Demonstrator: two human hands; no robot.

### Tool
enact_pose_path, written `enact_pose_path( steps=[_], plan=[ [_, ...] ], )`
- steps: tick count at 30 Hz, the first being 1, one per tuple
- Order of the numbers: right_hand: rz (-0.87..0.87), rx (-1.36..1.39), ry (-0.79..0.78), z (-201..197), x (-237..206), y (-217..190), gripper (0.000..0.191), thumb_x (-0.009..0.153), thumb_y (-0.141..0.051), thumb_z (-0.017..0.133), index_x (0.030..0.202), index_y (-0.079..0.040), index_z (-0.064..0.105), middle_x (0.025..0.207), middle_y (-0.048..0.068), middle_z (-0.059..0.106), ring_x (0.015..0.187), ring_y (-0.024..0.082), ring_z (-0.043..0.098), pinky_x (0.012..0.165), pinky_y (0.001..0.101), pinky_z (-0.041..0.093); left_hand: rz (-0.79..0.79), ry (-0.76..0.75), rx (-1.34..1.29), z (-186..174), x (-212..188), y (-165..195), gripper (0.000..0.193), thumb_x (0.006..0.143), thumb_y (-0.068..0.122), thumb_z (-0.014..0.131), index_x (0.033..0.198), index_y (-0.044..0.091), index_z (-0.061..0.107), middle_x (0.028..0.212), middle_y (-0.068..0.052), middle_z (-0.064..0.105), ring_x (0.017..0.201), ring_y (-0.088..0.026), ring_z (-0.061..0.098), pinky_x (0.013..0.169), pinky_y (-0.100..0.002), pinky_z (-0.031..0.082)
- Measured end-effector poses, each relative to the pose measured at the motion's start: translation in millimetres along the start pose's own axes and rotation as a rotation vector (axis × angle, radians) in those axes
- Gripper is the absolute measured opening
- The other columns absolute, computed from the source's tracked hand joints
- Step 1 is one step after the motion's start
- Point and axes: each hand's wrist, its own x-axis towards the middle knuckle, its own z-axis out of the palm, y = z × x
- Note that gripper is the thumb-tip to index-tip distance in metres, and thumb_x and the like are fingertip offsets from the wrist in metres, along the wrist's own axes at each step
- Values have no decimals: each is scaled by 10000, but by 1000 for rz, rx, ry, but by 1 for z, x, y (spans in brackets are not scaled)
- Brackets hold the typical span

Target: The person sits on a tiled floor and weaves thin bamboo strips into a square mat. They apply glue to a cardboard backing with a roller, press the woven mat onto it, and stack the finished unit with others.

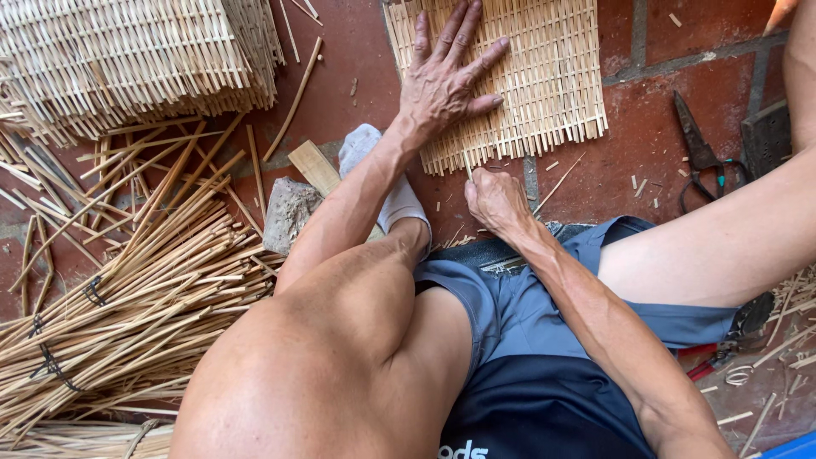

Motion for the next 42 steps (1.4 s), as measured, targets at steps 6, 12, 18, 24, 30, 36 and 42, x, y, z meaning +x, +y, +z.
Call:
enact_pose_path(
  steps=[6,12,18,24,30,36,42],
  plan=[
    [9,-17,-44,-21,-16,-10,310,1015,-166,527,747,-13,552,496,153,552,427,285,584,462,449,504,-10,-8,-1,-2,1,-1,883,889,910,307,1643,452,269,1741,-115,55,1622,-294,43,1274,-625,-55],
    [87,-70,0,-42,-27,-2,296,1018,-185,539,774,-22,575,487,102,532,402,245,545,407,427,455,1,-7,-2,0,1,-2,875,893,911,284,1641,457,260,1743,-114,72,1620,-294,54,1267,-625,-47],
    [-39,-94,-15,-10,-10,2,288,1023,-129,534,753,-29,535,494,92,518,390,210,510,370,392,429,0,8,9,1,3,0,848,906,890,283,1632,452,271,1733,-114,82,1609,-295,62,1255,-616,-58],
    [-18,-22,-21,-11,1,-4,309,1052,-104,514,750,-45,524,502,102,528,399,243,534,366,409,460,-4,-5,-6,0,2,-1,797,950,867,308,1639,468,266,1751,-103,79,1628,-288,57,1279,-616,-56],
    [-49,-10,-46,-8,-9,-26,262,991,-111,578,747,-29,535,541,174,586,474,318,628,464,464,509,-19,-15,-21,1,3,0,825,924,877,320,1636,463,267,1747,-93,70,1624,-277,48,1279,-611,-55],
    [-69,64,7,-1,-2,-25,243,983,-114,577,767,-10,534,548,194,579,493,345,642,466,482,512,-6,-13,0,-6,2,1,819,956,877,311,1653,451,257,1750,-115,60,1631,-295,49,1281,-617,-56],
    [-47,52,39,8,5,-24,236,981,-126,598,781,-5,562,586,240,595,545,415,644,513,518,517,-7,-26,-10,7,4,-4,808,951,865,324,1646,456,264,1744,-103,64,1625,-290,51,1278,-622,-52]
  ],
)
